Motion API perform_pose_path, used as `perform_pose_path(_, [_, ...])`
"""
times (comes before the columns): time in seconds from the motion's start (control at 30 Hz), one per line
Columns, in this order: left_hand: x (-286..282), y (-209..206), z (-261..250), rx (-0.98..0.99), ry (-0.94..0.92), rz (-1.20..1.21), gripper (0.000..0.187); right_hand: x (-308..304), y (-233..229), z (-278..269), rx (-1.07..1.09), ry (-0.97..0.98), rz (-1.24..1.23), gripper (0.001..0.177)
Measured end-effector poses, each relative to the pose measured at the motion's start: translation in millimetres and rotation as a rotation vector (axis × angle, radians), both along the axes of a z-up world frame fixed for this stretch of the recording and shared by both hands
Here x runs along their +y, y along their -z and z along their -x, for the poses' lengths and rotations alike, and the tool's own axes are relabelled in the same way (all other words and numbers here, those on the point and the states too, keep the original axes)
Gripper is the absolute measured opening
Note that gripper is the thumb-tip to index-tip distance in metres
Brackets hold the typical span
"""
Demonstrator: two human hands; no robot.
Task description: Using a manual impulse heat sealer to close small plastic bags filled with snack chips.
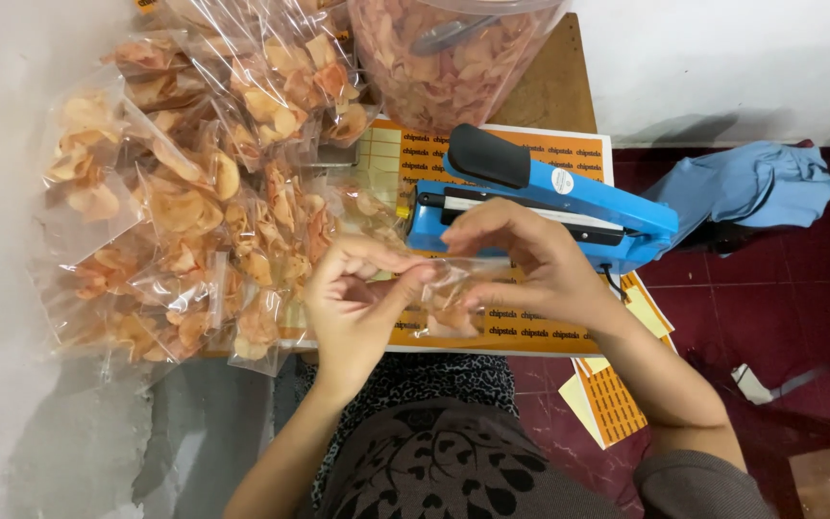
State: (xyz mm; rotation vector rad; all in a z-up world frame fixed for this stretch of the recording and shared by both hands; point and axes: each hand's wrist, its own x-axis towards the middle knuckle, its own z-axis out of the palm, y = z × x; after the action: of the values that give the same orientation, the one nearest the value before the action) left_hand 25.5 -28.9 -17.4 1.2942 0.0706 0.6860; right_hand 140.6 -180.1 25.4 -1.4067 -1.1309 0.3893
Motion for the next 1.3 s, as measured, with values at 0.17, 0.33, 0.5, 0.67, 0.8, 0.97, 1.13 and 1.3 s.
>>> perform_pose_path(0.17, [3, 2, 3, -0.011, -0.006, 0.02, 0.023, -11, 24, 5, 0.106, 0.093, 0.056, 0.03])
perform_pose_path(0.33, [-1, -3, 2, 0.0, 0.046, 0.024, 0.024, -12, 27, 7, 0.158, 0.183, 0.007, 0.027])
perform_pose_path(0.5, [-3, 4, 0, 0.028, 0.067, 0.037, 0.03, -17, 34, 0, 0.207, 0.231, -0.081, 0.027])
perform_pose_path(0.67, [-4, 5, -3, 0.063, 0.069, 0.036, 0.03, -16, 37, 4, 0.218, 0.295, -0.073, 0.026])
perform_pose_path(0.8, [-14, -2, -9, 0.127, 0.179, 0.044, 0.054, -16, 37, 2, 0.196, 0.331, -0.058, 0.025])
perform_pose_path(0.97, [-15, 1, -7, 0.215, 0.25, -0.019, 0.038, -21, 43, 3, 0.204, 0.371, -0.055, 0.025])
perform_pose_path(1.13, [-17, 6, -16, 0.274, 0.266, -0.05, 0.027, -29, 50, 1, 0.189, 0.405, -0.063, 0.024])
perform_pose_path(1.3, [-29, 8, -26, 0.292, 0.273, 0.0, 0.027, -39, 61, 0, 0.176, 0.443, -0.053, 0.018])
